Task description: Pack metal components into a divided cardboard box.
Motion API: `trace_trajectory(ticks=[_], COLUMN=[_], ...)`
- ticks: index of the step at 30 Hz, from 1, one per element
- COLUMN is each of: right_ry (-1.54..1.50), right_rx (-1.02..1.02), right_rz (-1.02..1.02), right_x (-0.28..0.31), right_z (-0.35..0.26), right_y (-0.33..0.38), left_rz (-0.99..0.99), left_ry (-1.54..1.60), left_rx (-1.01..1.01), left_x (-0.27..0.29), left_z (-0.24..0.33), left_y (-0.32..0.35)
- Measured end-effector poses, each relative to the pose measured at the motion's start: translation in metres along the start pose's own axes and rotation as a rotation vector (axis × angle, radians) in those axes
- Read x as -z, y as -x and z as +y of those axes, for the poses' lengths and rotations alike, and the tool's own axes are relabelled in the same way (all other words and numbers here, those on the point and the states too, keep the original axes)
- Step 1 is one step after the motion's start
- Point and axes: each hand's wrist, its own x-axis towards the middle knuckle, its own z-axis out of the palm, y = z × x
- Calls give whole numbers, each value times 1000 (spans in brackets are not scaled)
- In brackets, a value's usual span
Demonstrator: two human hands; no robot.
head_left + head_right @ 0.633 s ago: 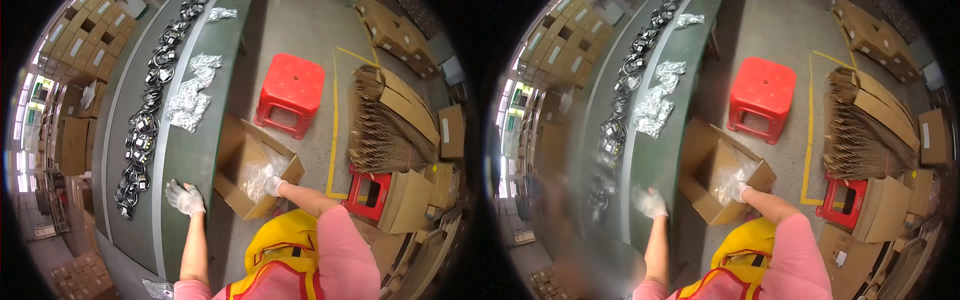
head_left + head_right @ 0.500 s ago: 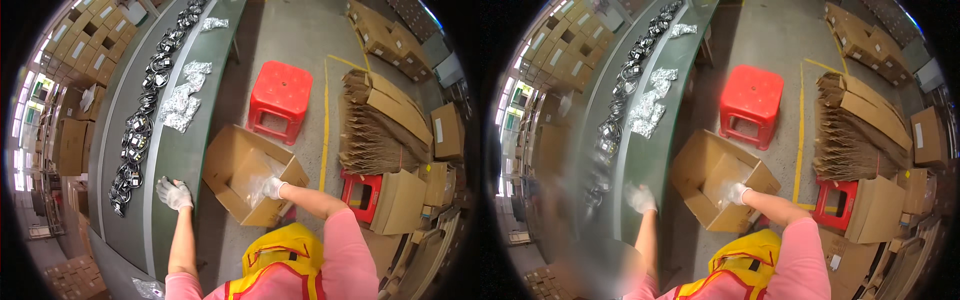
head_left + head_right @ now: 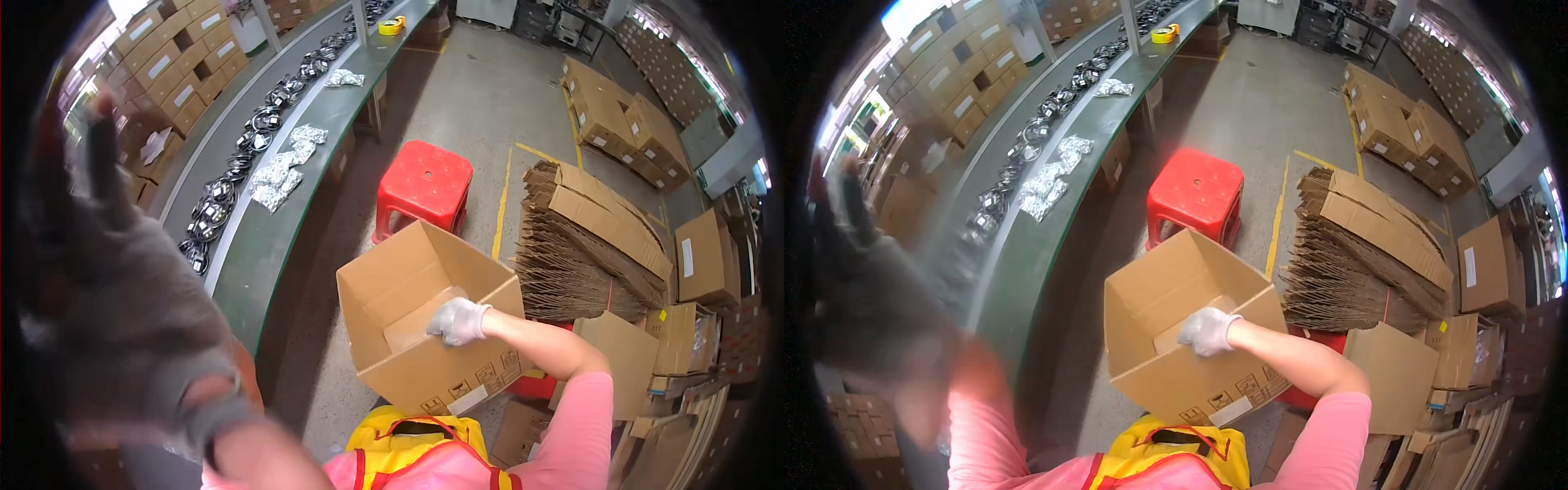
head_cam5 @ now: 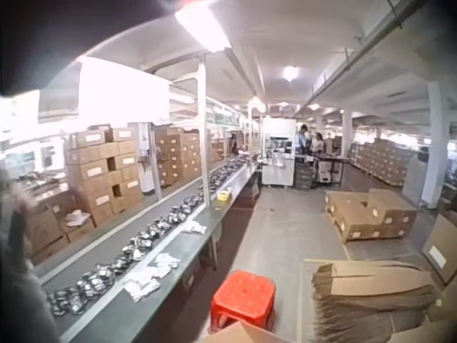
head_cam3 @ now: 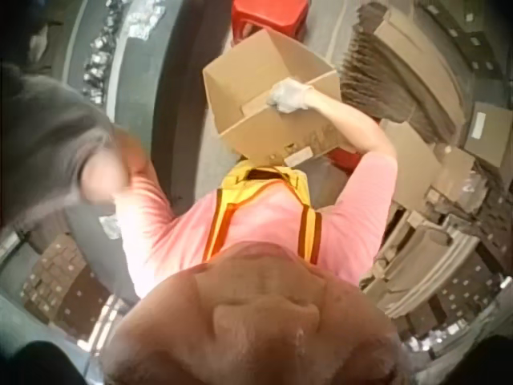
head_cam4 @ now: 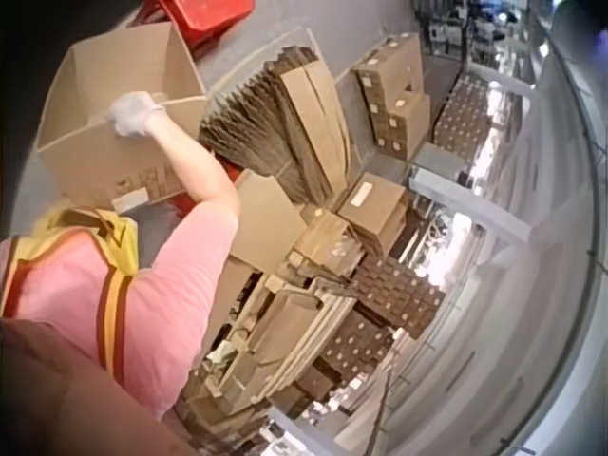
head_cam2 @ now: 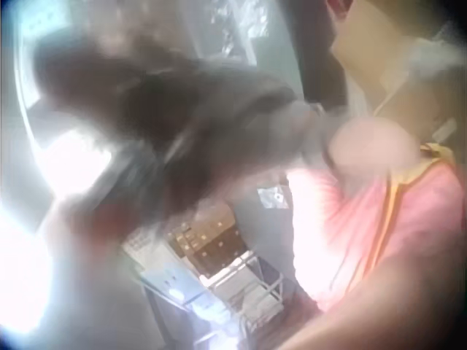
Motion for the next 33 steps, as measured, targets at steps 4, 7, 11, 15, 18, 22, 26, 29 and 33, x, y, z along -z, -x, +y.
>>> trace_trajectory(ticks=[4, 7, 11, 15, 18, 22, 26, 29, 33], right_ry=[-18, -125, -27, -128, -124, -165, -84, 7, -8], right_rx=[33, 41, 259, -2, -1, 30, -82, -148, -302], right_rz=[47, 240, 797, 563, 745, 824, 792, 836, 929], right_x=[12, 16, 35, 24, 47, 114, 160, 192, 234], right_z=[-29, -38, -80, -99, -109, -107, -102, -89, -75], right_y=[53, 94, 116, 184, 214, 224, 238, 225, 186], left_rz=[28, 20, 91, 244, 258, 252, 310, 326, 424], left_ry=[-77, -148, -327, -472, -499, -564, -583, -624, -621], left_rx=[-10, -56, -280, -420, -357, -428, -443, -442, -492], left_x=[6, -24, -13, -33, -59, -53, -31, -23, -12], left_z=[-6, -11, -16, 21, 35, 22, 18, 0, -41], left_y=[-21, -41, -81, -90, -97, -118, -113, -120, -118])
